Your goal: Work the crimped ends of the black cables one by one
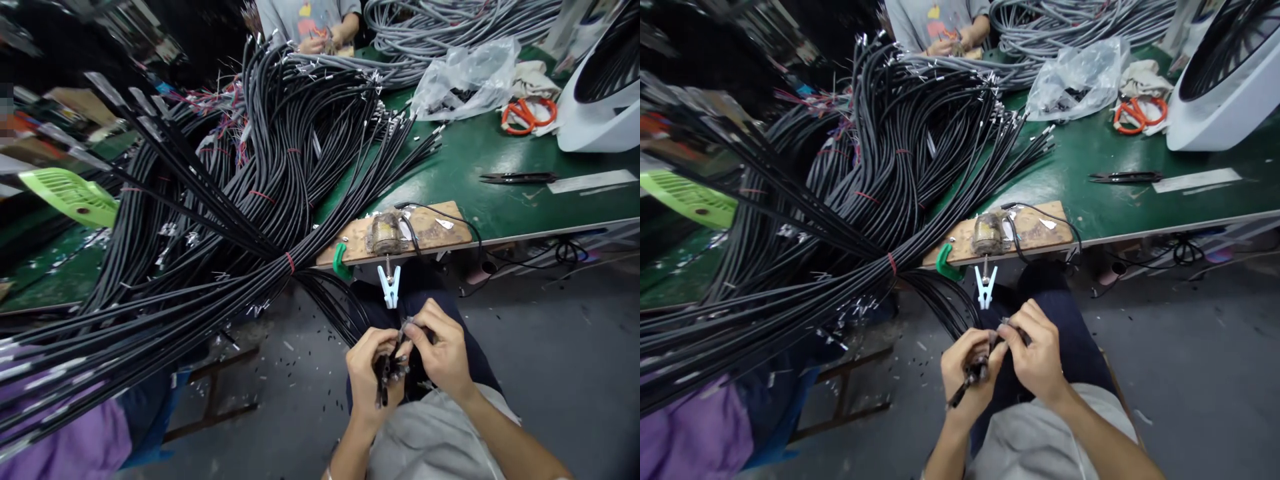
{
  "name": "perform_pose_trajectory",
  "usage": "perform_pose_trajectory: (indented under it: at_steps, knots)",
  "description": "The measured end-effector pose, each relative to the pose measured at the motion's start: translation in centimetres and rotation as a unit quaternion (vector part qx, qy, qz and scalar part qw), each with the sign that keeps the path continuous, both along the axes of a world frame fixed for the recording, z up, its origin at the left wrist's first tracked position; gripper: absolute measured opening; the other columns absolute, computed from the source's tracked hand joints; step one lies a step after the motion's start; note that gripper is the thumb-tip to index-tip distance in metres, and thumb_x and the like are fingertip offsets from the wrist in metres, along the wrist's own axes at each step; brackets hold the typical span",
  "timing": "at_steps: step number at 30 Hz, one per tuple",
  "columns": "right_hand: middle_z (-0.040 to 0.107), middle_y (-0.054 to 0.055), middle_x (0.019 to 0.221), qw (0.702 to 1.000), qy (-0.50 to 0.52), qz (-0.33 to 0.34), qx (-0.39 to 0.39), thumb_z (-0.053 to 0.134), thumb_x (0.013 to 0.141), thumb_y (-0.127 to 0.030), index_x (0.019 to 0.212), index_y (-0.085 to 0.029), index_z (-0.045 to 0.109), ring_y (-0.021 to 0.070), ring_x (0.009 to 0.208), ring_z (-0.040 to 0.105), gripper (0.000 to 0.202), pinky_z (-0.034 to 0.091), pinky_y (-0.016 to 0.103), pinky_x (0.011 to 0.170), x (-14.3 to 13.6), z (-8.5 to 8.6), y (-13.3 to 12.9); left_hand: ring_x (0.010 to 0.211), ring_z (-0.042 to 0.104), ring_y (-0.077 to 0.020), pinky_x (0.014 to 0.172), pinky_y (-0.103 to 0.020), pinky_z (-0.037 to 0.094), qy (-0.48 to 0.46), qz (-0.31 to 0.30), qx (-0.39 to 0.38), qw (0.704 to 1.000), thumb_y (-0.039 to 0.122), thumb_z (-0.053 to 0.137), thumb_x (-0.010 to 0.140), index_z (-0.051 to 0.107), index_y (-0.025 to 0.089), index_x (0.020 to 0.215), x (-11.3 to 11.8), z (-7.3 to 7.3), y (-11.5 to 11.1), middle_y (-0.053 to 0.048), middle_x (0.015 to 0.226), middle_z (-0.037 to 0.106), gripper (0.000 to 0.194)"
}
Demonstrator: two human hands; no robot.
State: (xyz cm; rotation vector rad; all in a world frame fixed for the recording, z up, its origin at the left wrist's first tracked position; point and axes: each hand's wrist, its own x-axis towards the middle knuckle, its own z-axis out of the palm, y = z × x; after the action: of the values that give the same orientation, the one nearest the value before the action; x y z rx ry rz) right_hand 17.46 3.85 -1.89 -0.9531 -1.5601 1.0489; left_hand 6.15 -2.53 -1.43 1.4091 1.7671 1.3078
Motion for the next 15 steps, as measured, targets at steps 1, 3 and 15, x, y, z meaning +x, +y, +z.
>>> perform_pose_trajectory:
  at_steps: [1,3,15]
  knots:
    - [0.048,0.0,0.063,0.999,0.042,0.007,-0.026,0.058,0.087,-0.02,0.064,-0.018,0.057,0.0146,0.063,0.045,0.024,0.037,0.028,0.059,-0.3,-0.4,-0.3,0.051,0.054,-0.0093,0.048,-0.019,0.041,0.001,0.01,0.001,1.0,0.019,0.067,0.079,0.061,0.017,0.081,0.0,0.0,-0.1,0.001,0.069,0.056,0.006]
    - [0.05,0.001,0.067,0.982,0.147,0.042,-0.107,0.058,0.088,-0.028,0.068,-0.018,0.061,0.0151,0.065,0.048,0.022,0.04,0.027,0.056,-0.8,-0.9,-0.7,0.048,0.053,-0.0089,0.046,-0.019,0.04,0.01,0.028,0.01,1.0,0.02,0.067,0.08,0.061,0.016,0.078,0.1,0.1,-0.1,0.002,0.064,0.055,0.008]
    - [0.049,0.001,0.067,0.885,0.283,0.22,-0.296,0.062,0.085,-0.042,0.071,-0.015,0.064,0.0118,0.056,0.046,0.03,0.042,0.024,0.048,-0.6,-0.4,0.1,0.038,0.049,-0.0085,0.042,-0.019,0.038,-0.061,-0.027,0.025,0.997,0.024,0.059,0.086,0.06,0.016,0.07,-0.3,1.2,-0.1,0.004,0.049,0.053,0.018]
